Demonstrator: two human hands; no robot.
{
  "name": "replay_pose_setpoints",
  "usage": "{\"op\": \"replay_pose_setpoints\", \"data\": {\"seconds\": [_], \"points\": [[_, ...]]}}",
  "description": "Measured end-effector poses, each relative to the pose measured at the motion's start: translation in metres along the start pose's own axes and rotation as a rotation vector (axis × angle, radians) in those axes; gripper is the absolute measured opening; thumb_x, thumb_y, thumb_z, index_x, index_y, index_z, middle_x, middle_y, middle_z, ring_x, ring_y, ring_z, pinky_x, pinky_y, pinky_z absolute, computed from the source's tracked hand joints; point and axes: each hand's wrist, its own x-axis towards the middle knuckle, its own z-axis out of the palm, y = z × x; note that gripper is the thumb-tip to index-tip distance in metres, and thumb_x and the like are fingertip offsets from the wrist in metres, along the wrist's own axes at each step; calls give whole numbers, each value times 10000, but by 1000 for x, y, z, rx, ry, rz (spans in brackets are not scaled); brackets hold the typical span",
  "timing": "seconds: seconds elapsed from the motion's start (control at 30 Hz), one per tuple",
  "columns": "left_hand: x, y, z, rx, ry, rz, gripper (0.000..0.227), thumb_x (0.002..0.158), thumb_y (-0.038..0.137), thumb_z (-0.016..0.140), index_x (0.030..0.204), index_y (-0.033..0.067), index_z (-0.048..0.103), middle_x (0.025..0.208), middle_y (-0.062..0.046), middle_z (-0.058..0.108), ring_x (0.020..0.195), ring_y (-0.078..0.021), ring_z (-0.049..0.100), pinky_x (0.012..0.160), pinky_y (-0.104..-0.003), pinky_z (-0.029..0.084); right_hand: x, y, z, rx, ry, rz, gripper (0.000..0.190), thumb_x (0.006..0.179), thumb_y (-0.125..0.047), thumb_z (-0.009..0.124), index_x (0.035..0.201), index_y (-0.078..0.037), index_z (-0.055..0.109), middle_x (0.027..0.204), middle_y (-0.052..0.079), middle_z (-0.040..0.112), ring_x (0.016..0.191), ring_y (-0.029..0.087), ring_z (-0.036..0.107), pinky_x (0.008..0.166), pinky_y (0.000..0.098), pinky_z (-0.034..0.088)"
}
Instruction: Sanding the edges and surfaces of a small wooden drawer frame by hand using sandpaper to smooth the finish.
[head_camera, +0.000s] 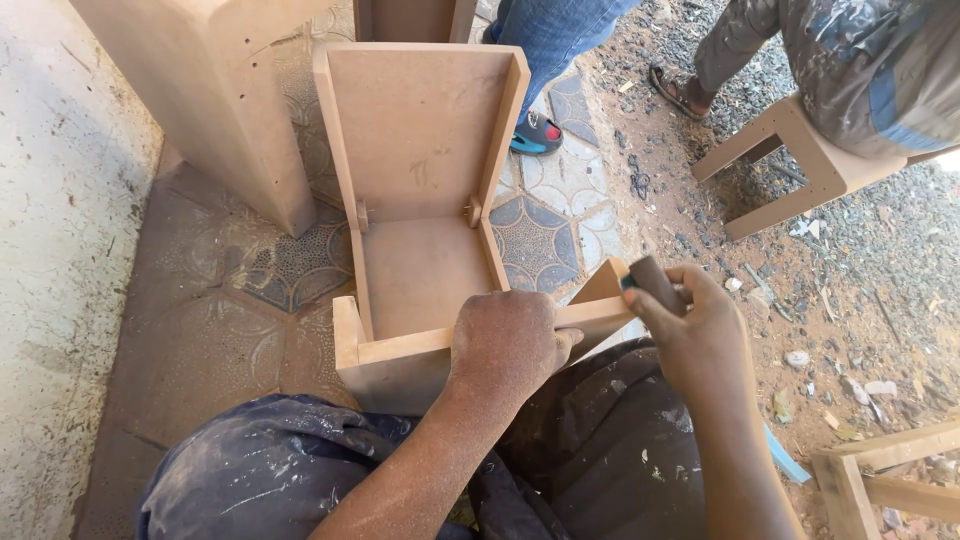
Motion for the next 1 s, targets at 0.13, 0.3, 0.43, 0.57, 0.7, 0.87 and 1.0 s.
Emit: {"op": "replay_pose_setpoints", "data": {"seconds": [0.13,0.3,0.43,0.57,0.7,0.87,1.0], "points": [[3,-1,2,-51,34,-6,291,927,337,631,863,75,741,744,-140,719,803,-309,750,657,-403,612,7,-1,9,35,42,-44,451,881,-367,787,1217,-77,710,979,190,721,885,360,685,729,474,505],[0,0,0,-35,13,6,331,940,356,628,888,53,750,757,-159,721,809,-322,752,638,-392,616,-1,1,11,-69,-7,-75,437,861,-326,804,1217,-86,721,1060,223,659,938,403,671,804,520,532],[2,0,3,-35,30,-1,343,931,371,646,874,49,748,744,-169,711,779,-310,748,607,-376,614,-2,4,9,-7,53,-47,429,912,-338,774,1237,-67,706,1043,212,598,913,367,643,803,495,527],[4,1,3,-51,28,-6,344,931,379,649,876,54,749,737,-167,710,776,-315,747,601,-376,616,8,22,13,34,37,-42,528,815,-470,834,1188,-111,732,1042,168,586,943,382,642,796,507,501],[1,-2,5,-65,38,-36,346,925,393,659,887,66,763,734,-166,708,781,-326,740,610,-371,612,-5,9,10,-24,14,-14,495,842,-446,816,1195,-111,728,1090,190,615,973,373,643,835,488,517],[1,-1,2,-47,27,-19,366,926,417,650,910,70,767,752,-158,716,799,-328,742,634,-387,611,21,13,15,2,11,-26,483,836,-396,814,1205,-98,723,1108,206,612,992,398,634,853,527,511],[1,-3,3,-48,37,-8,397,931,450,639,927,76,773,786,-152,728,833,-327,747,662,-401,616,42,17,23,65,67,-96,416,828,-369,822,1157,-129,739,1077,181,617,1013,424,633,868,517,495]]}}
